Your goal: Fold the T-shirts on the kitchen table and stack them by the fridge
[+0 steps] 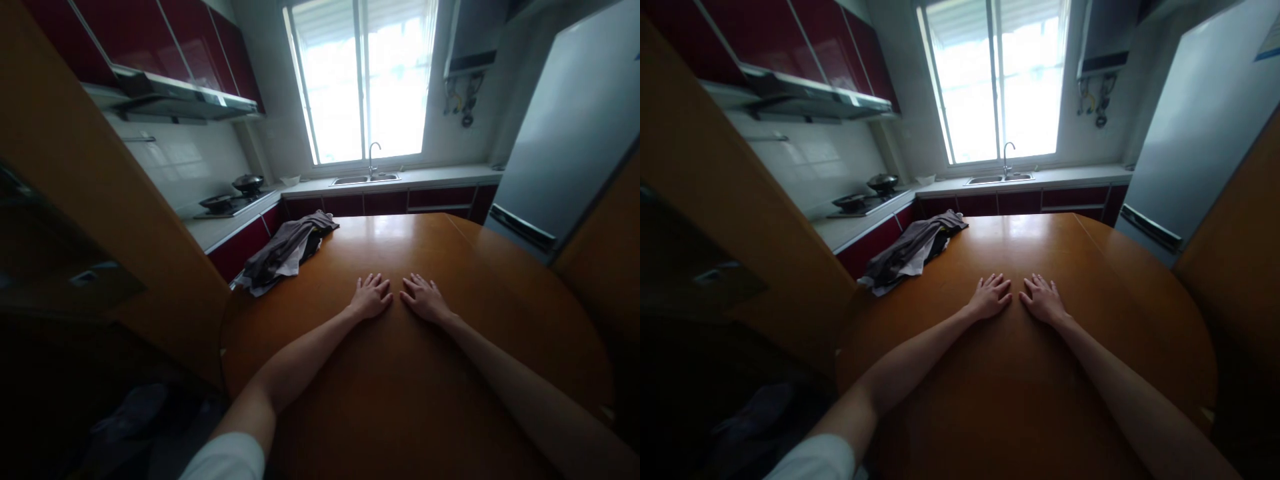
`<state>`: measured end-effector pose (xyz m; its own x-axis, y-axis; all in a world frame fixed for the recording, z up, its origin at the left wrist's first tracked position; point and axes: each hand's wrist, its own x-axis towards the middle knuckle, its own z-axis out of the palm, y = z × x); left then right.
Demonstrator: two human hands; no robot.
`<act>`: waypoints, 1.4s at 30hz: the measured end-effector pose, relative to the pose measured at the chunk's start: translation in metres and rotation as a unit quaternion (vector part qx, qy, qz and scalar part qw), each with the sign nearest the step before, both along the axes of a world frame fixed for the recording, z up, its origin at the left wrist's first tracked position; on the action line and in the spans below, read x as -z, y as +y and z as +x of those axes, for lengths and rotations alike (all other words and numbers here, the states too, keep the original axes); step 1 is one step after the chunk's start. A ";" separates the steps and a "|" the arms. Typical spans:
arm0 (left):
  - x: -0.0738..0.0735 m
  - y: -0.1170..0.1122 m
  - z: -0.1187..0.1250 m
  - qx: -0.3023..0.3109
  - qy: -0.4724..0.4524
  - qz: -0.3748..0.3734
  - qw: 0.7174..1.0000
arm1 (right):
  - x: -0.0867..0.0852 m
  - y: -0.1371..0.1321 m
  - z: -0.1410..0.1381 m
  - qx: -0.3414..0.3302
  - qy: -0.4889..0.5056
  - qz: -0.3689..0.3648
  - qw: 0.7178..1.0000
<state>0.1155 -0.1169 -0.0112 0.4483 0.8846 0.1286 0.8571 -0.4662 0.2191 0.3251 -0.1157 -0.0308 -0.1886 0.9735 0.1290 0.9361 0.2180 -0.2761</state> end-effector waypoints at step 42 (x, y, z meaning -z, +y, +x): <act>-0.075 0.065 -0.248 -0.509 -0.116 0.156 0.838 | -0.010 -0.005 -0.004 0.001 -0.001 -0.005 1.000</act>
<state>-0.1324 -0.0515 0.0639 -0.5880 0.7002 0.4049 0.7970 0.4161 0.4378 0.3215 -0.1206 -0.0210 -0.1865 0.9753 0.1185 0.9370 0.2129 -0.2769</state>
